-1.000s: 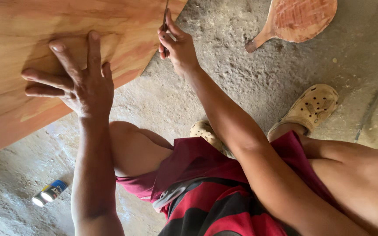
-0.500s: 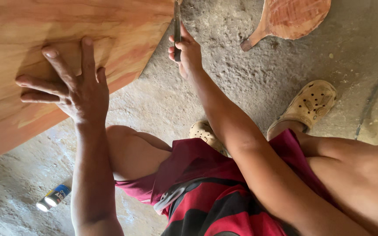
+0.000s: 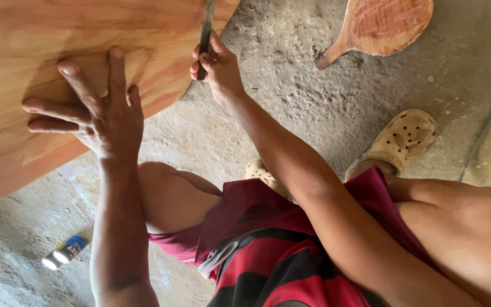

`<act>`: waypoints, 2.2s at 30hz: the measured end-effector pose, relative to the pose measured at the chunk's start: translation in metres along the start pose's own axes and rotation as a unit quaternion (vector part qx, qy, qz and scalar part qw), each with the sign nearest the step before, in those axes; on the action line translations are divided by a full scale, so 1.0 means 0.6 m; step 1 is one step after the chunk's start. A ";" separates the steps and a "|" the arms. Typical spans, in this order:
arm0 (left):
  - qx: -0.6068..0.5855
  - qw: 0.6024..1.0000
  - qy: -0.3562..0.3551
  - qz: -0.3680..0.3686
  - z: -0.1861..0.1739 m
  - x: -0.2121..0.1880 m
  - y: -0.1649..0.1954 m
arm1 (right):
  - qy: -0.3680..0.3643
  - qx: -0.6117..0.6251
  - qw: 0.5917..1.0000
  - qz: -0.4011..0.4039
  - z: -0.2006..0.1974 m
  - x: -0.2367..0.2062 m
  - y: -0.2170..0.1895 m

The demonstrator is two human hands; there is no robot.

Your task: The person sits on the floor and uses a knife to carve and shape a wooden paddle blank, shaving the edge of a large wood board. They hold the board steady with one hand while cutting with the other, briefly carve the paddle's handle, then rest before resuming cuts on the board.

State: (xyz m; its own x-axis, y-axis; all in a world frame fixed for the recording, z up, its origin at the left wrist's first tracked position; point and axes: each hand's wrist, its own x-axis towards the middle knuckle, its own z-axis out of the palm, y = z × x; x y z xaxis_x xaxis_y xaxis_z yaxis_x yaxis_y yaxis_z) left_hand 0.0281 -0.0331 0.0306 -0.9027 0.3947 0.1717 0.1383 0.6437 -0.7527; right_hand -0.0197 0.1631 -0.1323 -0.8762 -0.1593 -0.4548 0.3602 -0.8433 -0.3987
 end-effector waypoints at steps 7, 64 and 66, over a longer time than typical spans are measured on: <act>0.007 1.000 -0.013 0.003 -0.002 -0.003 -0.002 | 0.116 0.008 0.991 0.066 -0.019 0.028 -0.016; -0.001 1.000 -0.018 -0.014 -0.005 0.002 0.011 | 0.082 -0.096 0.990 0.063 -0.007 0.037 -0.028; 0.000 1.000 -0.023 -0.008 -0.008 0.001 0.010 | 0.082 -0.077 0.992 0.056 -0.009 0.040 -0.026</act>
State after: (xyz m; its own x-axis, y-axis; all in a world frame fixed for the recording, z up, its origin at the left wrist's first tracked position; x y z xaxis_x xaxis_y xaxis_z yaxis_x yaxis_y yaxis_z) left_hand 0.0303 -0.0260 0.0291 -0.9228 0.3534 0.1537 0.1237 0.6494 -0.7503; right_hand -0.0445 0.1750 -0.1414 -0.7682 -0.1509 -0.6222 0.5080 -0.7351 -0.4490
